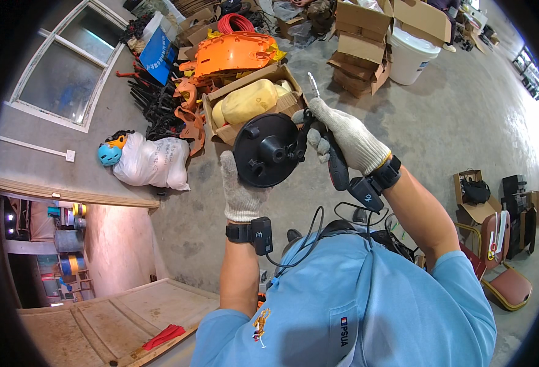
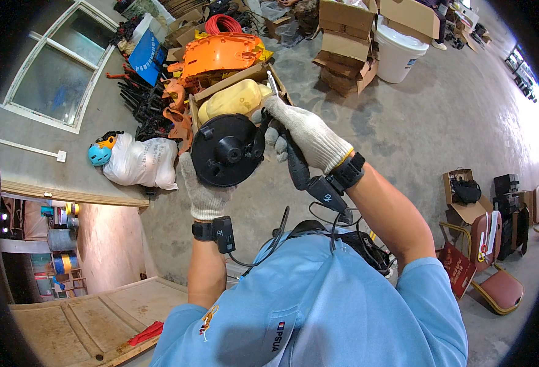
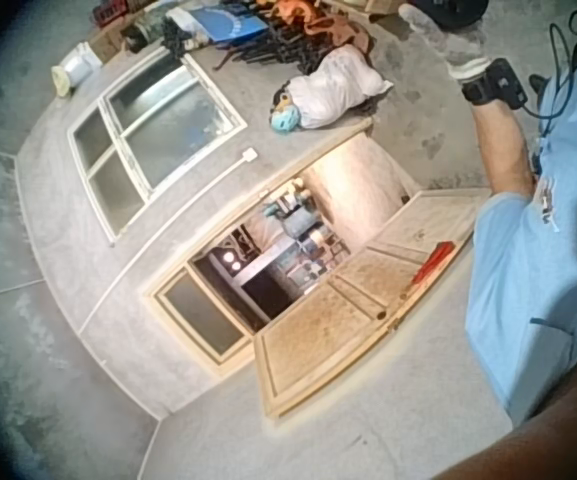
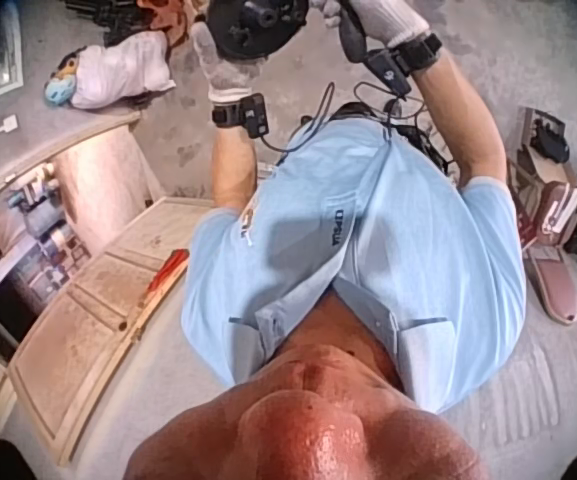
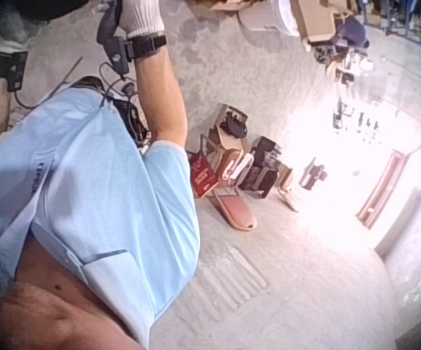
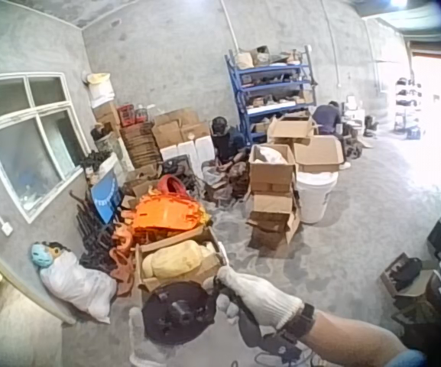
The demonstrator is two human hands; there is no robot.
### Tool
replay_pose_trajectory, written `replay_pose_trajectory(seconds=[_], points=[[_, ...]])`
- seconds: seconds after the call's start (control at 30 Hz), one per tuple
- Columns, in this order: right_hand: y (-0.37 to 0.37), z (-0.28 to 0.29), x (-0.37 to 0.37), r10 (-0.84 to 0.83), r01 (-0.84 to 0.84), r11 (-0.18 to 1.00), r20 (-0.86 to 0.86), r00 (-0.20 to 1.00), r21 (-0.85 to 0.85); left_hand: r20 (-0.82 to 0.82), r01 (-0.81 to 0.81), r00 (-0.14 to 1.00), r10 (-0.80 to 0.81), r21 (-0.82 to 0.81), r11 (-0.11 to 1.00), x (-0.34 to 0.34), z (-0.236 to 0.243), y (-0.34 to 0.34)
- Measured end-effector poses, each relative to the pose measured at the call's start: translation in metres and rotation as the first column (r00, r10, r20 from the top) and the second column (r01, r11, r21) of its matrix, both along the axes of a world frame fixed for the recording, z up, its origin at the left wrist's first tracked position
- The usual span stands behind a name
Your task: Repairing and disassembling a mechanical component using a screwdriver and wire strippers.
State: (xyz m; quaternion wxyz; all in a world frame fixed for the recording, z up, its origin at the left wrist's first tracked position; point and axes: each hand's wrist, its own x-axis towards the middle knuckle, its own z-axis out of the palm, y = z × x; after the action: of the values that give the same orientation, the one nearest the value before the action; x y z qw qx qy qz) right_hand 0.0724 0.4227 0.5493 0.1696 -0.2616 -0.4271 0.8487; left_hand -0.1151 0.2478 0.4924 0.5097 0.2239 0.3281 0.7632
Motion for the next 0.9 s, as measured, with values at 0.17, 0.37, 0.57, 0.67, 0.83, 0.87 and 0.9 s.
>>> replay_pose_trajectory(seconds=[0.17,0.37,0.57,0.67,0.83,0.87,0.9], points=[[0.002,-0.006,0.0,0.013,-0.013,1.0,0.005,1.0,-0.008,-0.018,-0.048,0.999,0.047,-0.065,0.997,0.006,0.005,0.0],[0.001,-0.004,-0.001,-0.003,0.003,1.0,0.023,1.0,-0.005,-0.098,0.0,0.995,-0.006,-0.065,0.998,0.0,-0.007,-0.002],[-0.001,-0.006,-0.004,-0.012,0.01,0.999,0.035,0.999,0.044,-0.125,0.026,0.992,-0.03,-0.03,0.999,-0.003,-0.011,0.0],[-0.005,-0.007,-0.007,-0.107,0.107,0.994,0.016,0.994,-0.008,-0.126,0.009,0.992,-0.012,-0.028,1.0,-0.003,-0.011,0.001],[-0.002,-0.014,-0.006,-0.168,0.16,0.974,0.043,0.985,0.159,-0.147,-0.026,0.989,0.021,-0.028,0.999,0.0,-0.009,0.005],[-0.003,-0.012,-0.007,-0.165,0.156,0.975,0.043,0.985,0.16,-0.143,-0.044,0.989,0.041,-0.02,0.999,-0.001,-0.011,0.008],[-0.004,-0.005,-0.006,-0.062,0.042,0.981,0.099,0.993,0.188,-0.138,-0.059,0.989,0.057,-0.01,0.998,0.0,-0.011,0.011]])
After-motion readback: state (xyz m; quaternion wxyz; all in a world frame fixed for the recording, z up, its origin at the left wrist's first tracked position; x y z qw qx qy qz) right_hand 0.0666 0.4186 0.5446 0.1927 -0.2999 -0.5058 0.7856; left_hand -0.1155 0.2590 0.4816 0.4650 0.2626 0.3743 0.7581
